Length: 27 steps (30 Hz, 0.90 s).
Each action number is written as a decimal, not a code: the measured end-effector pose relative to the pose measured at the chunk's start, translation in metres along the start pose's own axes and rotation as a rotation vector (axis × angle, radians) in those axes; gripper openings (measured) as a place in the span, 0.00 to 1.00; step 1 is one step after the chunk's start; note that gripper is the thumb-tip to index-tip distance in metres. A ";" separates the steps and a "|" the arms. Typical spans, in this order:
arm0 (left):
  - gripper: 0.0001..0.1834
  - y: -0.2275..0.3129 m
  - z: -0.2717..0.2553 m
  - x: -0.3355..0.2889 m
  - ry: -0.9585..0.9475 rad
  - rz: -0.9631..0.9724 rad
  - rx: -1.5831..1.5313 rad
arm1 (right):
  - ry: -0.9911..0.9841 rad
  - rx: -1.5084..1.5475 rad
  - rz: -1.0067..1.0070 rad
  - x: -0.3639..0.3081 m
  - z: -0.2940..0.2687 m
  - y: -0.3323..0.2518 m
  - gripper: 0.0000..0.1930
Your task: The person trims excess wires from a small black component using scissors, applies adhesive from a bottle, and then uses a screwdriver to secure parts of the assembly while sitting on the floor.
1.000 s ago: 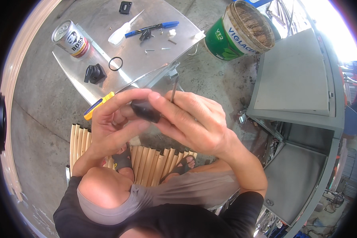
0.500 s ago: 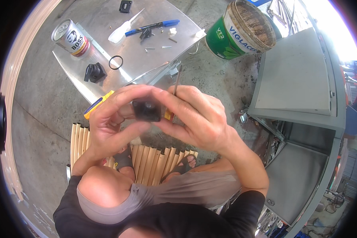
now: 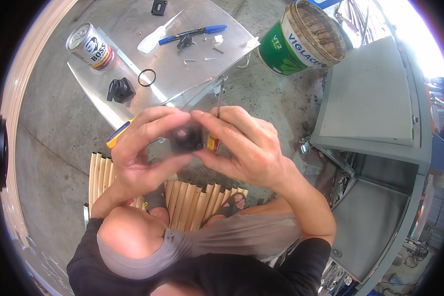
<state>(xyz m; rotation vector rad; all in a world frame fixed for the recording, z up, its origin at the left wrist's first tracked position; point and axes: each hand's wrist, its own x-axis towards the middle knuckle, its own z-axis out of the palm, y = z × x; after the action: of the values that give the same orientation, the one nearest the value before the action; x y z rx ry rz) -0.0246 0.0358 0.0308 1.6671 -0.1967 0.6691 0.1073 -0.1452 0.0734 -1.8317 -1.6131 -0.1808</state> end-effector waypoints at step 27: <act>0.28 -0.001 0.003 0.003 0.045 0.127 0.074 | 0.036 -0.004 -0.048 0.003 0.000 0.001 0.28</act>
<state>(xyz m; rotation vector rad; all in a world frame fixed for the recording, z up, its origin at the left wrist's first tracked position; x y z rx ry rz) -0.0206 0.0339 0.0315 1.7194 -0.2499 0.8172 0.1091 -0.1424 0.0743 -1.7836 -1.6339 -0.2376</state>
